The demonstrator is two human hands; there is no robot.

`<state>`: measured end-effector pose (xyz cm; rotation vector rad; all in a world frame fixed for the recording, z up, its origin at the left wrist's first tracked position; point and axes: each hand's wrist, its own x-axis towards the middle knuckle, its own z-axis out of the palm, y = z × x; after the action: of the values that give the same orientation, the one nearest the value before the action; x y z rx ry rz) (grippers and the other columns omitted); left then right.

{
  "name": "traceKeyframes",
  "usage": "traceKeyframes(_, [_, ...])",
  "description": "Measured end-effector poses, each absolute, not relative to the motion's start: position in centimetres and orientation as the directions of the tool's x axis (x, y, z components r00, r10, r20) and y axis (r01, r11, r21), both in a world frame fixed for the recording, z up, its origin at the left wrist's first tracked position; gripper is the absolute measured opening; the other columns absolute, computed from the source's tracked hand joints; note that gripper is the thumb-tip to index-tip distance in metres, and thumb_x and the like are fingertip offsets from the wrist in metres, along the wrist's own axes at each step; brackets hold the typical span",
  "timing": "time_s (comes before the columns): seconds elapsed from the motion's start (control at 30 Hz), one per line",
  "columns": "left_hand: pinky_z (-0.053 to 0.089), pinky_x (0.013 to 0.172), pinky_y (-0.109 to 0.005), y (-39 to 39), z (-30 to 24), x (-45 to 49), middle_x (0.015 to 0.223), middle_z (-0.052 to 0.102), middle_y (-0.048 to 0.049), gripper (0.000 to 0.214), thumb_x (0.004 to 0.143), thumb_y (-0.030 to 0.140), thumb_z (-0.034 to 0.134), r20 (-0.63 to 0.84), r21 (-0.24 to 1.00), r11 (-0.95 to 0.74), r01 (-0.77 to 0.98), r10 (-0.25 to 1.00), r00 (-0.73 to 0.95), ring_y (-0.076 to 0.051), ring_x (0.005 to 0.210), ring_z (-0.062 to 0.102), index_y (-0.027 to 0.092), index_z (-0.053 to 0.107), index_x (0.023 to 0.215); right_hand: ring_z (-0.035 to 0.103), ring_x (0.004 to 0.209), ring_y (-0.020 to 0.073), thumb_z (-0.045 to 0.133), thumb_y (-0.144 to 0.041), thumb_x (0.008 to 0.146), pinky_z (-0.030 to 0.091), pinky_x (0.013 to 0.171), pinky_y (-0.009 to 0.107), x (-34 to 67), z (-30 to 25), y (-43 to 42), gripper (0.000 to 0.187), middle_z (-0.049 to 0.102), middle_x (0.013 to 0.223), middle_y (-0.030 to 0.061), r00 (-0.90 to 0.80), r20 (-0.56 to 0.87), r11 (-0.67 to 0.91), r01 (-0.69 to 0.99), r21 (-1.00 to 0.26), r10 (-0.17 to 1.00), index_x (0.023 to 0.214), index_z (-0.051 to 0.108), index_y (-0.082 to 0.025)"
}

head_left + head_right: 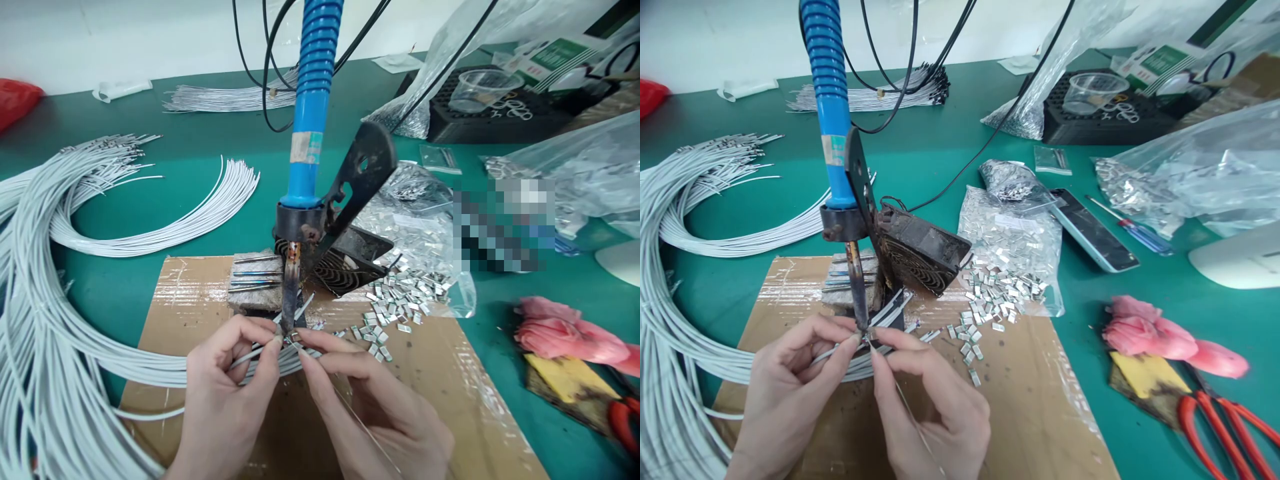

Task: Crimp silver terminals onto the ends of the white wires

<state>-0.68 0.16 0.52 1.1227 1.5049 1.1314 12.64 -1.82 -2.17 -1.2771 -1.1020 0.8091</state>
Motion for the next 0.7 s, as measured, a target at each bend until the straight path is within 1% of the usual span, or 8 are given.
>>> traceKeyframes(0.1, [0.060,0.062,-0.012,0.1,0.4,-0.7,0.086,0.078,0.0001,0.015,0.087,0.014,0.071,-0.153,0.977,0.174,0.125,0.975,-0.159,-0.011,0.067,0.076,0.020,0.070,0.073,0.080,0.083,0.0153,0.076,-0.012,0.084,0.061,0.081,0.021,12.6,-2.0,-1.8,0.016,0.084,0.097,0.0008,0.315,0.157,0.131,0.102,-0.986,0.936,0.076,0.074,-0.025])
traceKeyframes(0.2, [0.059,0.064,-0.012,0.2,0.3,-0.7,0.087,0.078,0.0004,0.016,0.087,0.013,0.070,-0.174,0.973,0.194,0.122,0.972,-0.159,-0.010,0.070,0.076,0.020,0.070,0.073,0.080,0.085,0.0158,0.076,-0.013,0.085,0.060,0.082,0.021,12.5,-1.9,-1.8,0.016,0.083,0.097,0.0024,0.315,0.135,0.108,0.100,-0.989,0.940,0.074,0.073,-0.024])
traceKeyframes(0.33, [0.059,0.067,-0.011,0.2,-0.1,-0.7,0.088,0.077,0.0007,0.016,0.086,0.013,0.071,-0.191,0.973,0.209,0.099,0.968,-0.165,-0.011,0.074,0.077,0.020,0.069,0.072,0.080,0.084,0.0191,0.077,-0.015,0.084,0.062,0.081,0.026,12.6,-2.2,-1.9,0.014,0.083,0.097,0.0062,0.311,0.134,0.103,0.113,-0.988,0.941,0.074,0.073,-0.023])
traceKeyframes(0.43, [0.059,0.068,-0.012,0.1,-0.2,-0.6,0.088,0.077,0.0004,0.015,0.086,0.013,0.071,-0.195,0.973,0.211,0.090,0.968,-0.159,-0.011,0.075,0.077,0.020,0.070,0.072,0.080,0.081,0.0200,0.077,-0.017,0.085,0.064,0.080,0.028,12.7,-2.4,-1.9,0.013,0.084,0.097,0.0074,0.308,0.134,0.102,0.119,-0.988,0.942,0.074,0.073,-0.022])
traceKeyframes(0.57, [0.058,0.064,-0.013,-0.1,-0.2,-0.6,0.087,0.076,-0.0004,0.014,0.085,0.014,0.072,-0.215,0.969,0.229,0.087,0.965,-0.149,-0.011,0.070,0.075,0.020,0.070,0.072,0.080,0.084,0.0198,0.076,-0.016,0.085,0.063,0.080,0.026,12.8,-2.3,-2.2,0.015,0.083,0.095,0.0067,0.269,0.158,0.120,0.150,-0.981,0.950,0.073,0.070,-0.022])
traceKeyframes(0.63, [0.057,0.061,-0.014,-0.3,-0.1,-0.6,0.086,0.076,-0.0010,0.014,0.083,0.015,0.073,-0.229,0.965,0.246,0.092,0.959,-0.167,-0.011,0.068,0.073,0.019,0.070,0.070,0.080,0.085,0.0183,0.075,-0.017,0.087,0.063,0.080,0.024,13.2,-2.3,-2.3,0.012,0.083,0.094,0.0054,0.299,0.139,0.104,0.130,-0.986,0.944,0.078,0.071,-0.023])
traceKeyframes(0.7, [0.057,0.061,-0.015,-0.5,0.1,-0.5,0.083,0.076,-0.0013,0.014,0.079,0.015,0.075,-0.244,0.960,0.264,0.089,0.950,-0.193,-0.012,0.068,0.073,0.019,0.069,0.067,0.079,0.080,0.0164,0.075,-0.022,0.090,0.064,0.076,0.022,14.1,-2.4,-2.4,0.005,0.081,0.087,0.0030,0.388,0.083,0.050,0.094,-0.994,0.918,0.086,0.071,-0.023])
